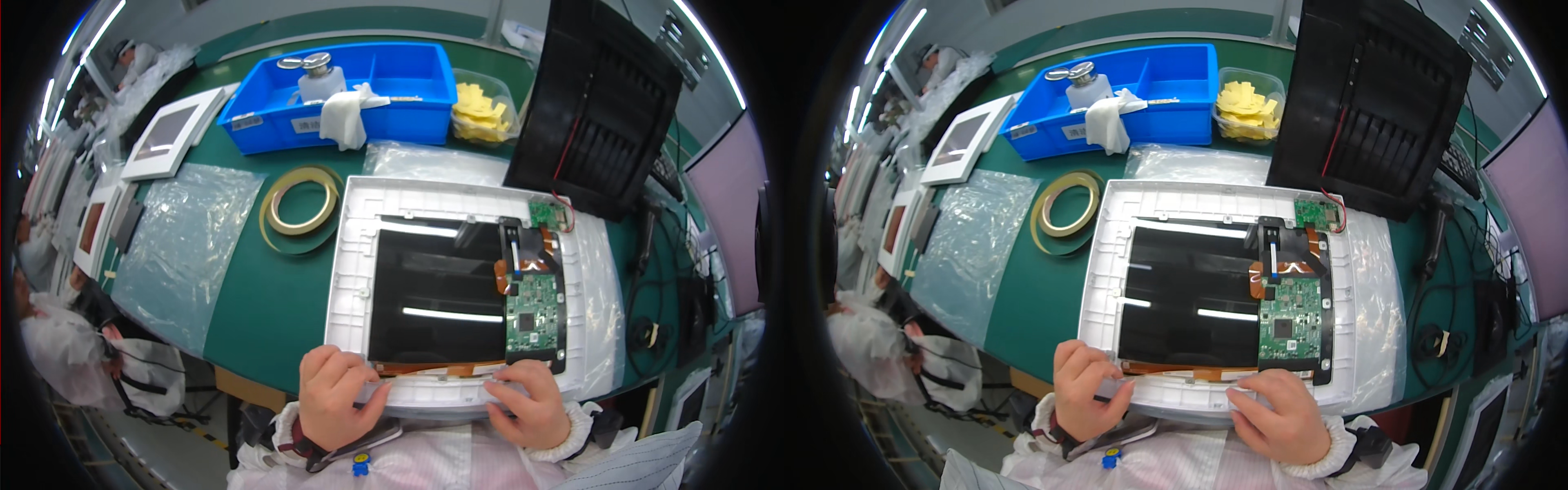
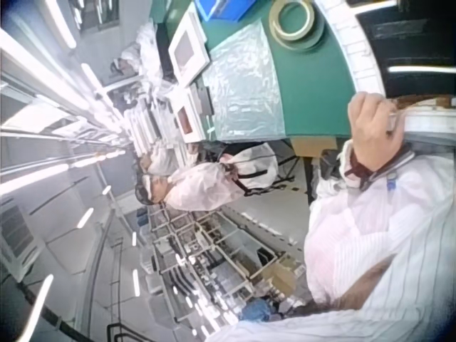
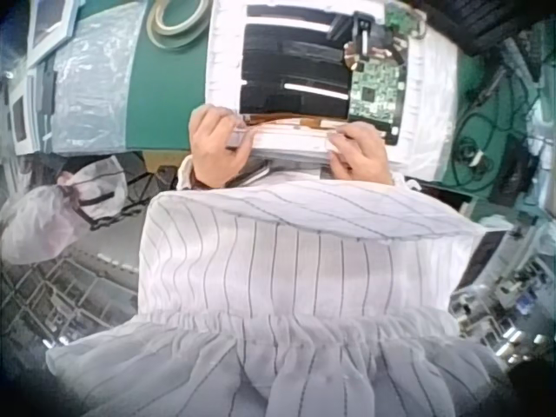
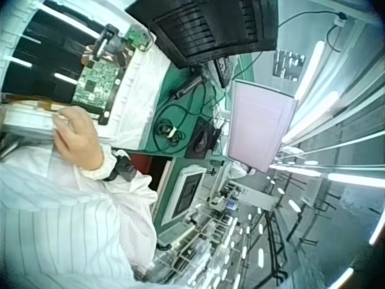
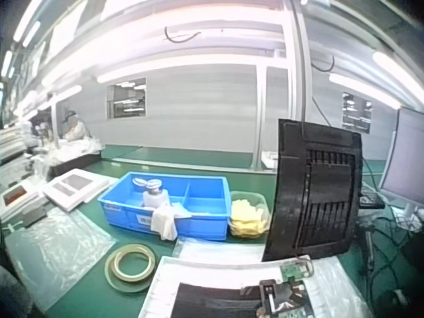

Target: The person connects cables to a circuit board on a screen assembly, applies a strip of tape, and wipes the screen with a cloth. They then scan the assembly with a handheld scanner, use a computer mouse, and reconnect the cables.

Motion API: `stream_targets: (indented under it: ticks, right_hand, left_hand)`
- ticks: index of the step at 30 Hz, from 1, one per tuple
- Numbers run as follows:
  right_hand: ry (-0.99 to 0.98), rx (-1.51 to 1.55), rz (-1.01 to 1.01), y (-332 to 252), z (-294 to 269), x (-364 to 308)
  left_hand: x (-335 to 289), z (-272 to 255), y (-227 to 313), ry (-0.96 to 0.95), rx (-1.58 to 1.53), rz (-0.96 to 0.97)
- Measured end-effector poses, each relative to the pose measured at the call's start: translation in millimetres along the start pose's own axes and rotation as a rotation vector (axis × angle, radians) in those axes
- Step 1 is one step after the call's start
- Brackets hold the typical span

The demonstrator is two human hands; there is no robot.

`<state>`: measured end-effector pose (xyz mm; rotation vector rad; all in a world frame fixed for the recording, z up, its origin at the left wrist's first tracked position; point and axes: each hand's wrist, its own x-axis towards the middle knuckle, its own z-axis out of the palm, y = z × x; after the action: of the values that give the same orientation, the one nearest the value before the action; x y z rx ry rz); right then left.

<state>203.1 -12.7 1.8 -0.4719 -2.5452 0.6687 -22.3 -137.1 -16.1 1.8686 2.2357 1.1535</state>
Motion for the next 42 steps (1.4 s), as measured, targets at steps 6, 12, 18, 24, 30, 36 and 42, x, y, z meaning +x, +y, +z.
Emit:
stream_targets:
  ticks: [6, 12, 18, 24, 30, 36, 42]
  right_hand:
    - [-0.056, 0.019, -0.032, -4, 5, 7]
    - [-0.086, 0.005, -0.121, -10, 13, 25]
    - [-0.124, -0.008, -0.135, -10, 14, 31]
    - [-0.169, -0.087, -0.156, -11, 15, 29]
    - [-0.192, -0.108, -0.144, -9, 12, 19]
    - [-0.17, -0.155, -0.125, -3, -7, -3]
    - [-0.072, -0.185, -0.027, 12, -53, -37]
  left_hand:
    - [-2, -2, -4, -0.046, -0.041, 0.035]
    - [1, -4, -7, -0.072, -0.086, 0.069]
    - [2, -4, -8, -0.057, -0.089, 0.08]
    - [-3, 0, -5, 0.04, 0.122, 0.195]
    - [4, 1, 8, -0.234, 0.15, 0.439]
    - [3, 3, 19, -0.326, 0.195, 0.381]
    - [3, 10, 33, -0.336, 0.2, 0.412]
